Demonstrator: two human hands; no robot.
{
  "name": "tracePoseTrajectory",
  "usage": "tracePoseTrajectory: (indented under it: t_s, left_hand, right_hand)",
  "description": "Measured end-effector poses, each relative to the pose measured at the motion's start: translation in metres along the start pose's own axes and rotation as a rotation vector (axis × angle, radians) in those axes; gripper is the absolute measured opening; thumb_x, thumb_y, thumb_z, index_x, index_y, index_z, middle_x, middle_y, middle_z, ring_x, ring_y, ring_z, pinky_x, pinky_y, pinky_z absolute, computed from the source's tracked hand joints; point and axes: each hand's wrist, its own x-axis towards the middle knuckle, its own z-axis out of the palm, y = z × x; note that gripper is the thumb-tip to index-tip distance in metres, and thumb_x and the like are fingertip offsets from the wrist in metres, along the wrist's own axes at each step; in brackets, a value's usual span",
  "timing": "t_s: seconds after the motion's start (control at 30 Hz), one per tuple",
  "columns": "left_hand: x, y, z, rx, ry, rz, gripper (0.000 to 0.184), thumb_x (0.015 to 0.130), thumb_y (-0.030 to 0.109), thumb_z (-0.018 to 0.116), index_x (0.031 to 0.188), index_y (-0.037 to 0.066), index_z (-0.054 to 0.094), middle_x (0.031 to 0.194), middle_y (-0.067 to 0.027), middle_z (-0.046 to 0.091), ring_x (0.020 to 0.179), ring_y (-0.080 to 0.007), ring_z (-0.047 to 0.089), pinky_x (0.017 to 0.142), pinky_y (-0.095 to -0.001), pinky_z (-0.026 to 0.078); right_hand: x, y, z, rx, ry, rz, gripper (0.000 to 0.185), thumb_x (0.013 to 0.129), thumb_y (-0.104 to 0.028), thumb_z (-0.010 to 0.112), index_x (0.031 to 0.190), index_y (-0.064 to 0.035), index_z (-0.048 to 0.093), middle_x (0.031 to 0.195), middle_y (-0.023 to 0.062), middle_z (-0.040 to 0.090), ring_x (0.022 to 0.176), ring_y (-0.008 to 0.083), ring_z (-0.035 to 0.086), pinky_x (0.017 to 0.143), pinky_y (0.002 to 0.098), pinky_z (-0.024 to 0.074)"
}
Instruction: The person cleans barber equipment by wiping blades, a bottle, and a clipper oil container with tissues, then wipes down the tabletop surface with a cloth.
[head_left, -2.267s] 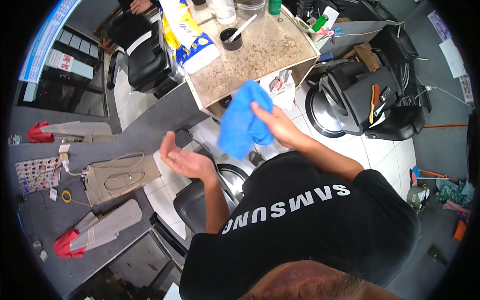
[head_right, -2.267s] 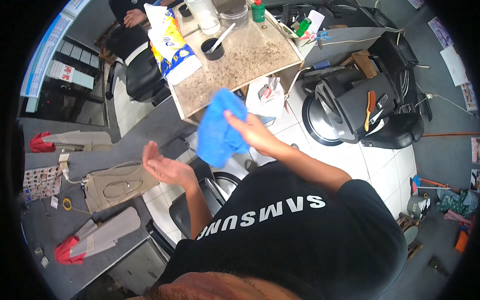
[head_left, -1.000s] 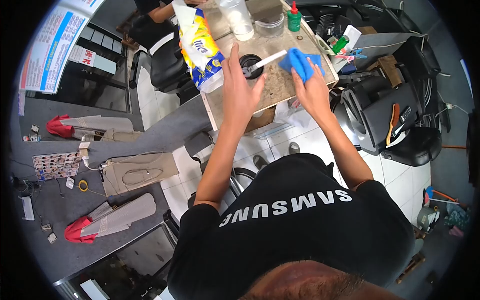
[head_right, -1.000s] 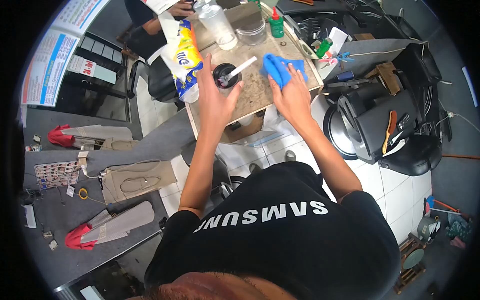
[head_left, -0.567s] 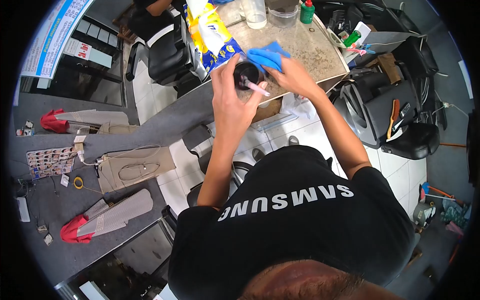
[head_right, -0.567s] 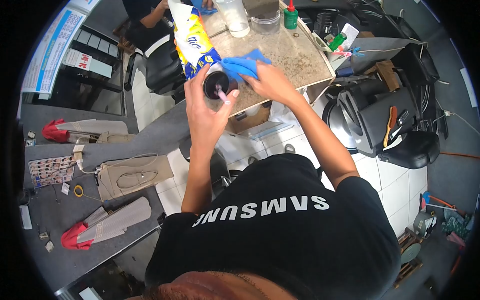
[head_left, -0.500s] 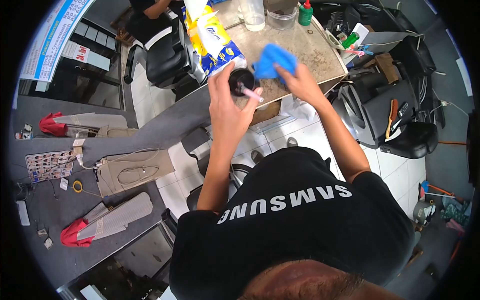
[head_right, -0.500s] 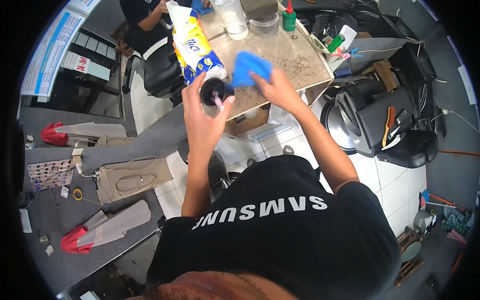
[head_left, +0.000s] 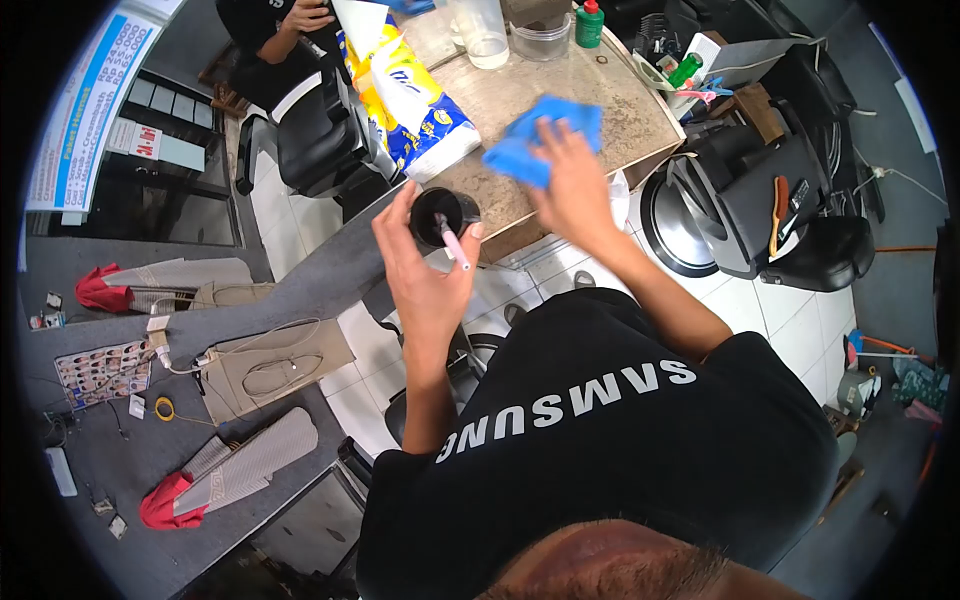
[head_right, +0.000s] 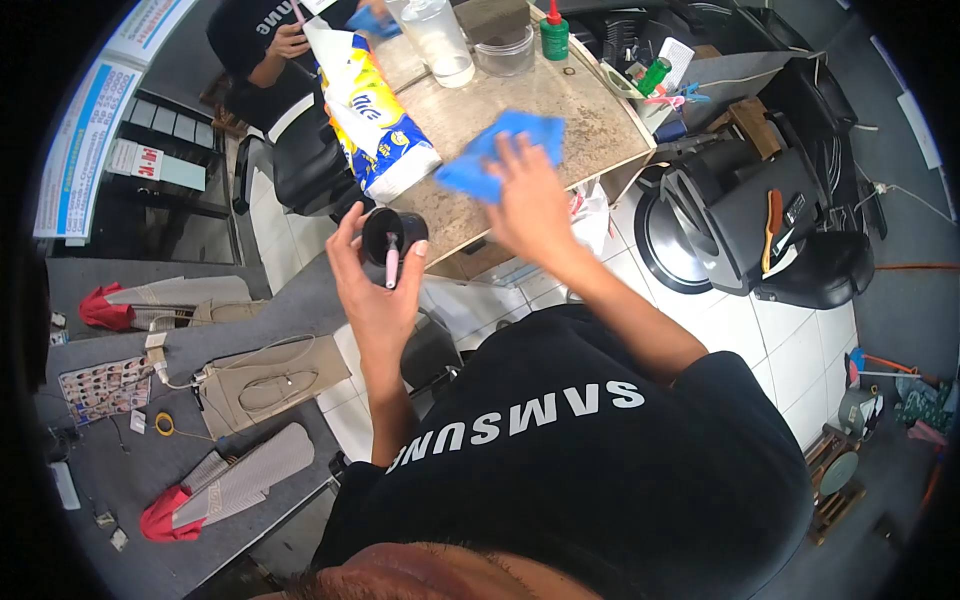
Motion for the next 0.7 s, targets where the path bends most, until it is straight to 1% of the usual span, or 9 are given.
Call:
tracePoseTrajectory:
  t_s: [0.13,0.23,0.27,0.37,0.43,0.5,0.6,0.63,0.7]
  left_hand:
    - [0.010,0.009,-0.016,0.038,0.017,-0.005,0.073,0.083,0.008,0.085,0.147,0.001,0.050,0.132,-0.0148,0.058,0.114,-0.0246,0.060,0.099,-0.0392,0.050]
    - [0.017,0.018,-0.027,-0.134,0.023,-0.053,0.079,0.084,0.005,0.085,0.151,0.002,0.044,0.134,-0.0144,0.057,0.112,-0.0227,0.063,0.098,-0.0353,0.052]
    - [0.020,0.026,-0.029,-0.169,0.048,-0.062,0.081,0.080,0.004,0.086,0.150,-0.001,0.045,0.131,-0.0162,0.058,0.115,-0.0257,0.060,0.102,-0.0400,0.047]
    - [0.028,0.041,-0.032,-0.221,0.015,-0.086,0.082,0.081,0.004,0.086,0.151,-0.001,0.043,0.131,-0.0168,0.057,0.114,-0.0263,0.060,0.100,-0.0392,0.048]
    - [0.033,0.039,-0.025,-0.190,-0.011,-0.055,0.080,0.082,0.006,0.086,0.150,0.000,0.045,0.130,-0.0162,0.058,0.113,-0.0250,0.062,0.098,-0.0371,0.051]
    - [0.040,0.032,-0.014,-0.113,-0.059,-0.022,0.079,0.084,0.007,0.085,0.152,0.002,0.043,0.132,-0.0157,0.057,0.113,-0.0228,0.064,0.097,-0.0346,0.054]
    - [0.060,0.022,0.018,-0.062,-0.109,0.088,0.075,0.086,0.012,0.086,0.149,0.001,0.047,0.129,-0.0169,0.058,0.114,-0.0242,0.063,0.097,-0.0357,0.054]
    - [0.067,0.020,0.032,-0.066,-0.127,0.106,0.074,0.086,0.014,0.086,0.148,0.001,0.047,0.128,-0.0178,0.058,0.115,-0.0255,0.063,0.098,-0.0367,0.054]
    - [0.084,0.014,0.060,-0.002,-0.144,0.181,0.074,0.085,0.020,0.087,0.146,0.000,0.049,0.126,-0.0200,0.059,0.114,-0.0293,0.063,0.100,-0.0398,0.052]
  right_hand:
    - [-0.019,-0.033,-0.002,0.365,-0.086,-0.277,0.046,0.090,-0.021,0.072,0.134,-0.0086,0.065,0.147,0.0227,0.058,0.140,0.0377,0.052,0.117,0.0474,0.0403]
    - [-0.023,-0.028,-0.019,0.955,-0.279,-0.156,0.041,0.094,-0.020,0.071,0.133,-0.0077,0.065,0.130,0.0202,0.069,0.117,0.0308,0.069,0.099,0.0443,0.0531]
    - [-0.029,-0.032,-0.033,1.127,-0.307,0.235,0.032,0.101,-0.028,0.067,0.125,-0.0059,0.067,0.106,0.0139,0.074,0.086,0.0187,0.070,0.075,0.0366,0.0558]
    - [-0.038,-0.004,-0.041,1.143,-0.089,0.723,0.033,0.106,-0.038,0.062,0.113,-0.0055,0.067,0.092,0.0054,0.067,0.074,0.0081,0.059,0.064,0.0288,0.0500]
    - [-0.035,0.022,-0.055,1.256,0.226,0.920,0.035,0.107,-0.041,0.060,0.104,-0.0066,0.065,0.084,-0.0007,0.059,0.072,0.0052,0.055,0.060,0.0245,0.0453]
    - [-0.029,0.055,-0.056,1.198,0.636,0.810,0.036,0.107,-0.041,0.060,0.102,-0.0057,0.063,0.082,-0.0020,0.057,0.071,0.0056,0.054,0.060,0.0243,0.0444]
    - [-0.026,0.094,-0.050,0.783,0.589,0.600,0.035,0.108,-0.034,0.060,0.117,-0.0005,0.066,0.091,-0.0007,0.061,0.077,0.0060,0.054,0.067,0.0258,0.0479]
    - [-0.029,0.097,-0.052,0.624,0.289,0.711,0.034,0.107,-0.030,0.060,0.123,-0.0005,0.064,0.108,0.0106,0.068,0.091,0.0165,0.065,0.079,0.0324,0.0533]
    - [-0.034,0.090,-0.023,0.124,0.359,0.293,0.032,0.103,-0.022,0.063,0.129,-0.0037,0.064,0.133,0.0203,0.065,0.120,0.0343,0.065,0.104,0.0432,0.0497]
